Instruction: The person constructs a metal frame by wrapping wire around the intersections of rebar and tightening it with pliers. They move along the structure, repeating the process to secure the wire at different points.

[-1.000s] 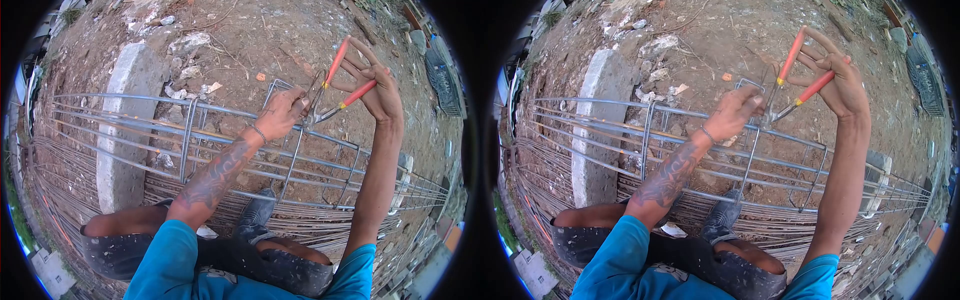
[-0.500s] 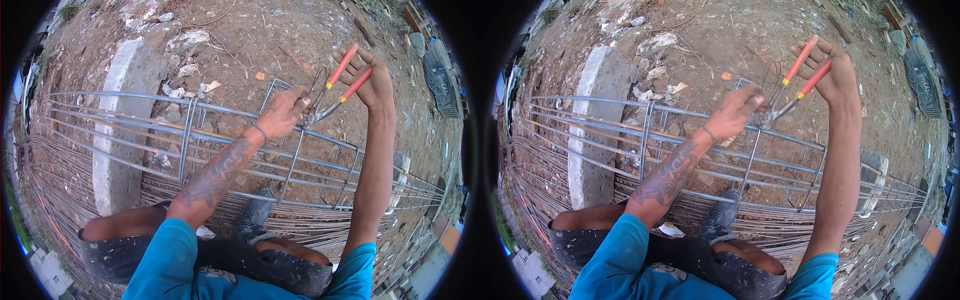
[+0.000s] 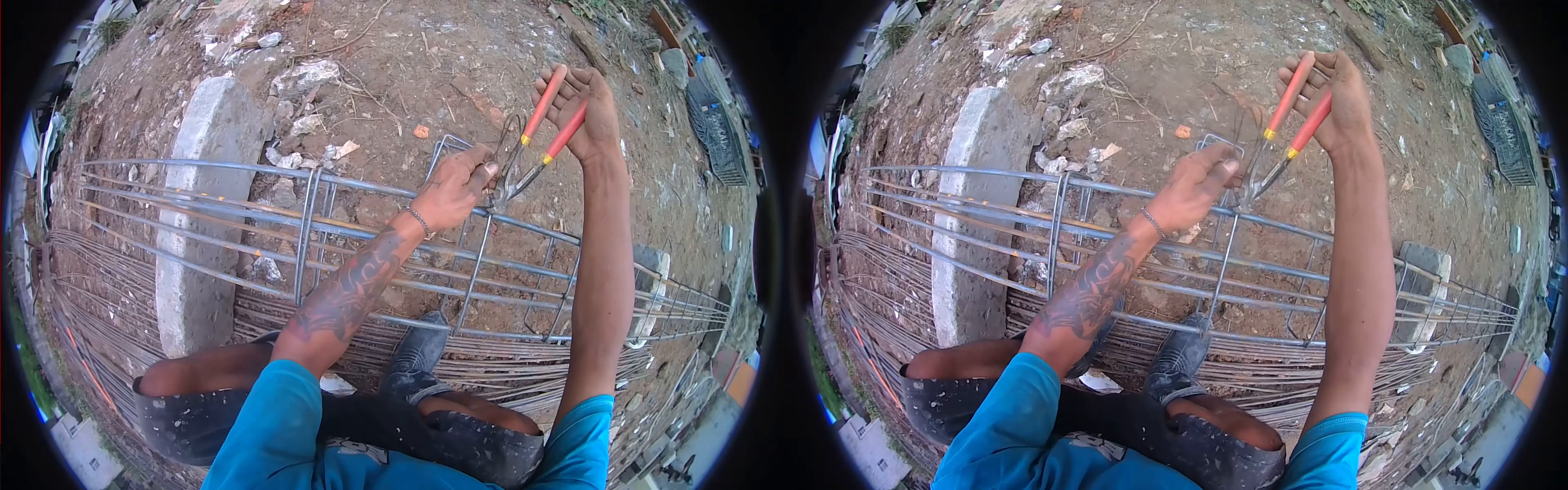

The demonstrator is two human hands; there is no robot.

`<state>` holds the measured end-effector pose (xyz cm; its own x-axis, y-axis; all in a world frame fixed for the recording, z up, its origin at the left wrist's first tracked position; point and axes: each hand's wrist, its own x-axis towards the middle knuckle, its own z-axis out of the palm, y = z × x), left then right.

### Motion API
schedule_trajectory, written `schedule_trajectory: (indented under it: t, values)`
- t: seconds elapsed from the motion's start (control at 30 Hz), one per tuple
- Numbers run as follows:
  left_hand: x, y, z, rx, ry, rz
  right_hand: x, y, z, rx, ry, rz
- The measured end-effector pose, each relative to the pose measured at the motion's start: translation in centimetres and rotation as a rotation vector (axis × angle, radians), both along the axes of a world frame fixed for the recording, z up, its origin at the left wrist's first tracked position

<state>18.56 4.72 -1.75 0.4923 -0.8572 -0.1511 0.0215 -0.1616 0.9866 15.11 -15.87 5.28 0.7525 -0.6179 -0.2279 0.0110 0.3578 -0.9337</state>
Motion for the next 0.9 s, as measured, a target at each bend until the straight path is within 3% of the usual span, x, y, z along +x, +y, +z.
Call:
schedule_trajectory:
  t: [0.27, 0.33, 0.37, 0.43, 0.47, 0.5, 0.57, 0.6, 0.67, 0.83, 0.9]
  values:
    - [-0.2, 0.0, -1.0, -0.115, -0.029, 0.075, 2.6, 0.0, -0.5, -0.029, 0.155, -0.047]
    - [0.6, 0.3, -0.6, -0.01, 0.08, -0.064, 2.7, 0.2, -0.3, -0.029, 0.162, -0.098]
    - [1.4, 0.6, -0.5, -0.01, 0.073, -0.072, 2.5, 0.2, 0.0, 0.025, 0.083, -0.04]
    - [3.5, 1.2, 0.1, -0.198, 0.338, -0.172, 2.0, 0.7, 1.1, 0.078, 0.002, 0.011]
    - [5.4, 0.5, 0.7, -0.208, 0.637, -0.2, 1.7, 1.2, 1.7, 0.089, -0.16, 0.209]
    - [6.2, -0.8, 1.7, -0.203, 0.637, -0.204, 1.3, 1.7, 2.1, 0.098, -0.324, 0.409]
    - [6.1, -4.0, 3.3, -0.327, 0.443, -0.406, 0.7, 2.0, 2.3, 0.114, -0.388, 0.498]
    - [5.1, -5.1, 3.6, -0.328, 0.443, -0.407, 0.4, 2.1, 2.3, 0.135, -0.448, 0.583]
    - [3.5, -7.2, 4.2, -0.256, 0.517, -0.691, -0.3, 1.7, 2.2, 0.164, -0.48, 0.573]
    - [0.6, -6.5, 3.6, -0.25, 0.583, -0.409, -0.8, 1.4, 2.3, 0.109, -0.474, 0.718]
    - [0.5, -6.0, 4.1, -0.323, 0.37, -0.314, -0.7, 1.8, 3.0, 0.084, -0.441, 0.821]
